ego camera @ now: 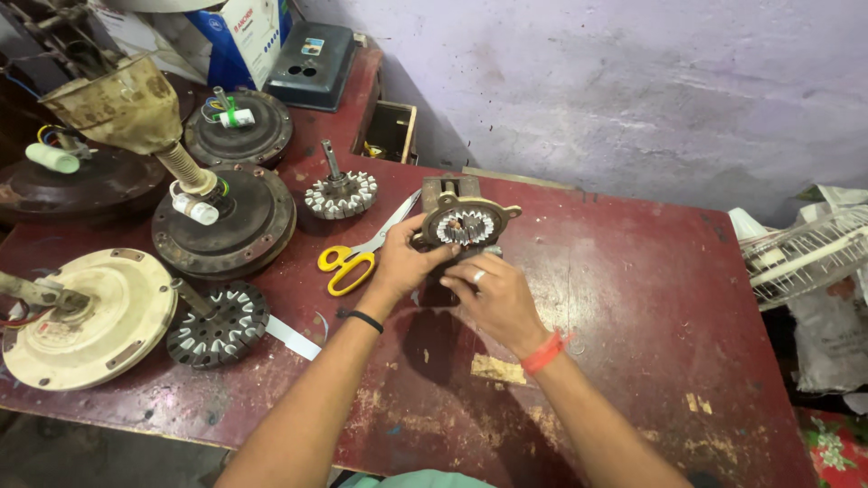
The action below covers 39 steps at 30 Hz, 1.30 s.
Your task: The person works on a motor stator clamped in a bench vise, using a small metal tool to adjust or clean the internal windings. They repeatedly insert and withdraw the tool while rotating the stator, then briefly handle a separate rotor component before returning to the stator.
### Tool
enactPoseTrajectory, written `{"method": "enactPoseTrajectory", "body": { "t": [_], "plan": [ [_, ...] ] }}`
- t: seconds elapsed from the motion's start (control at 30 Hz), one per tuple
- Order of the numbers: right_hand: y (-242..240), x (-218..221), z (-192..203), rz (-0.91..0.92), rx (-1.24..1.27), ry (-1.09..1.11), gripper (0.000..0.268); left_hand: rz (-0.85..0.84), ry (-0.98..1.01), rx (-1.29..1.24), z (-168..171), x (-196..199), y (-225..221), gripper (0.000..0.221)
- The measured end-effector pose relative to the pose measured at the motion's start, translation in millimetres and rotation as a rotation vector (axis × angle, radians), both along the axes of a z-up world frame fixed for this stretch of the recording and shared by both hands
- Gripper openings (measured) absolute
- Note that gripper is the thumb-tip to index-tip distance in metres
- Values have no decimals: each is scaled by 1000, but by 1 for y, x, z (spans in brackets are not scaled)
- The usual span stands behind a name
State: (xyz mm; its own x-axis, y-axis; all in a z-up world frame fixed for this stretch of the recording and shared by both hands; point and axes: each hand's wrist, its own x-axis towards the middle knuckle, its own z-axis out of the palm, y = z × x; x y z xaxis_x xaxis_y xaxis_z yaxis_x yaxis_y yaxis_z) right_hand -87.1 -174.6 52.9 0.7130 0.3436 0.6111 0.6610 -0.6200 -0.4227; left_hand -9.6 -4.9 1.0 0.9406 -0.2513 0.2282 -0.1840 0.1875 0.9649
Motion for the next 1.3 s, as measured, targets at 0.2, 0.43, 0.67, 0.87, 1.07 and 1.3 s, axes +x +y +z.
{"method": "enactPoseTrajectory", "body": {
  "t": [0.2,0.43,0.67,0.87,1.07,1.3],
  "plan": [
    [-17,-41,13,50,156,202,13,38,-63,-11,0,0,-4,44],
    [-11,-66,56,77,231,195,12,26,-48,-12,0,-1,-3,41],
    [-35,-59,51,271,72,511,17,27,30,10,4,-5,-1,49],
    [-86,37,-7,-136,717,644,14,501,-82,279,28,-40,-10,59],
    [-91,101,-46,-47,788,760,20,696,133,486,53,-74,-19,47],
    [-78,160,-37,190,526,1113,15,291,429,483,64,-66,-26,43]
  ]
}}
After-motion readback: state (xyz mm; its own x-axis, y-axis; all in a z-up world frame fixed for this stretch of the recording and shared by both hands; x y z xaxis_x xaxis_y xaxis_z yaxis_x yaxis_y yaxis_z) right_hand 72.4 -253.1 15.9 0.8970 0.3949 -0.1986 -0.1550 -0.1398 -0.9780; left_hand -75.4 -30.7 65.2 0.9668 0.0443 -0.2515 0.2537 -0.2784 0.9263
